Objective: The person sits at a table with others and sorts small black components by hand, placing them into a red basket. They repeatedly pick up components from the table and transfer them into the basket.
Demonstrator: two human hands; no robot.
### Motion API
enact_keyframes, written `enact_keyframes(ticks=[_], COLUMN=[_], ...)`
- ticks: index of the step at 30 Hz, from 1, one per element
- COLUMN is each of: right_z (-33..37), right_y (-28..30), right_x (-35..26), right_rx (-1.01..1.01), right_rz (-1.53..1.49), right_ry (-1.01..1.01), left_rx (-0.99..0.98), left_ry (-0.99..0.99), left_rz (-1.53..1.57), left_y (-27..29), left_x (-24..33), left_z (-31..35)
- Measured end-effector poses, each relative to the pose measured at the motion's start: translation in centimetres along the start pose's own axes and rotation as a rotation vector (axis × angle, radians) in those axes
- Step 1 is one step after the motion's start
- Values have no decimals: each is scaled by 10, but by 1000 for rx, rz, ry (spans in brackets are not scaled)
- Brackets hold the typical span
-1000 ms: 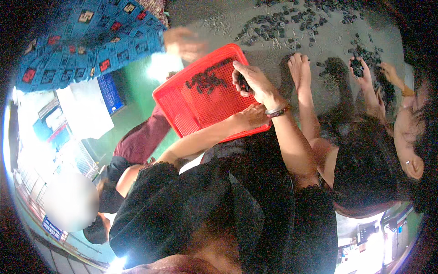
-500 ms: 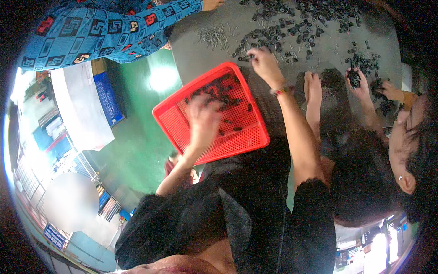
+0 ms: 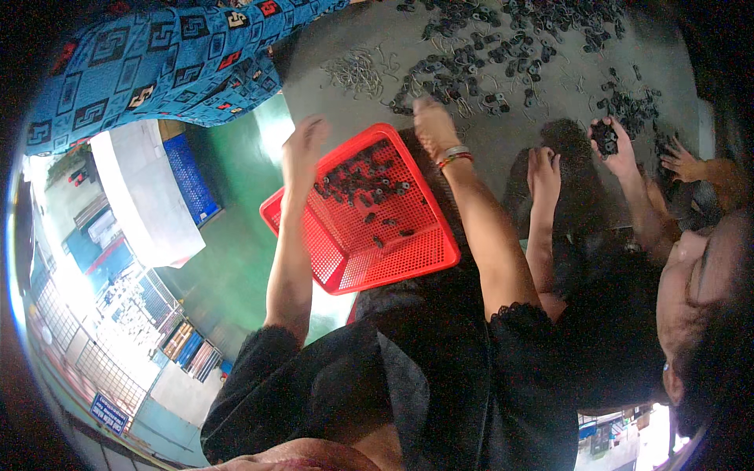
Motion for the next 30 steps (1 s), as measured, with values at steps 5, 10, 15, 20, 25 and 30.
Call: enact_keyframes(ticks=[5,10,15,20,25,30], right_z=[-4,6,36,85,132,138], right_y=[70,110,123,161,33,36], right_x=[36,33,-2,-83,-88,-94], right_rx=[383,-12,-644,-1032,-1268,-985], right_rz=[-202,-872,-1663,-1070,-956,-314], right_ry=[-248,-417,-506,439,-11,482], left_rx=[-588,-730,-867,-545,-517,-434], left_ry=[72,-129,60,-126,-17,-122], left_rz=[-598,-704,-556,-185,26,-18], left_y=[-106,-163,-161,-128,-115,-109], left_x=[-13,-8,-27,-27,-39,-15], left_z=[-90,-107,-117,-126,-132,-135])
Point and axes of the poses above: each hand's wrist, its own z-axis away from the middle knuckle, its own y-axis out of the back of the hand, x = y × z, the point moved 3 cm from there along -z, towards the middle knuckle, and after that the axes turned 13 degrees about -y, right-handed, at the moved point
